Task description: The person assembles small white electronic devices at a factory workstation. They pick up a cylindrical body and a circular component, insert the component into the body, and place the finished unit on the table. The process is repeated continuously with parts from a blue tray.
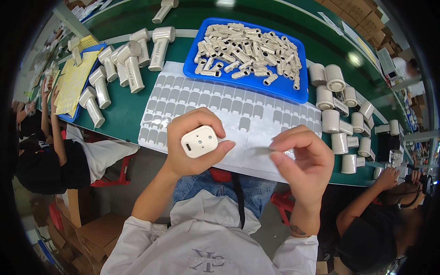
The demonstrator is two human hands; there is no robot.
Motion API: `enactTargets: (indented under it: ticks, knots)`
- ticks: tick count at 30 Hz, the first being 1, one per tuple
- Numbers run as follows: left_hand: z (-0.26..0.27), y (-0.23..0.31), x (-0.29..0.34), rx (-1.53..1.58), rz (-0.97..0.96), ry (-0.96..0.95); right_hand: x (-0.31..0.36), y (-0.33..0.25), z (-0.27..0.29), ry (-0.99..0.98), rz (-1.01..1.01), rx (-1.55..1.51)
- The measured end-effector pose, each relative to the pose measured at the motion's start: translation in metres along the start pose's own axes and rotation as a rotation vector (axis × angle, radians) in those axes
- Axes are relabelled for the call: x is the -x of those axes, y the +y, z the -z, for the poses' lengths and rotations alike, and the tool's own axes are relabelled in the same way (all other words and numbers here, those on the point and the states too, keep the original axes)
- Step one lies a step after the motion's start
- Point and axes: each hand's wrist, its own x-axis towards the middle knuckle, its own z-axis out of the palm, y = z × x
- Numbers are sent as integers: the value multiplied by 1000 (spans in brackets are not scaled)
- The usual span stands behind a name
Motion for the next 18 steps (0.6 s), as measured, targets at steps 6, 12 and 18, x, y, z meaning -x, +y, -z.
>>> enactTargets:
  ticks: [6, 12, 18]
  knots:
    - [-9, -21, 0, -56, -60, -131, -8, -3, -46, -4, 66, -44]
    - [-14, -24, 2, -76, -83, -112, -10, 7, -45, -93, 100, 29]
    - [-13, -24, 1, -68, -77, -118, -8, 9, -48, -83, 56, -39]
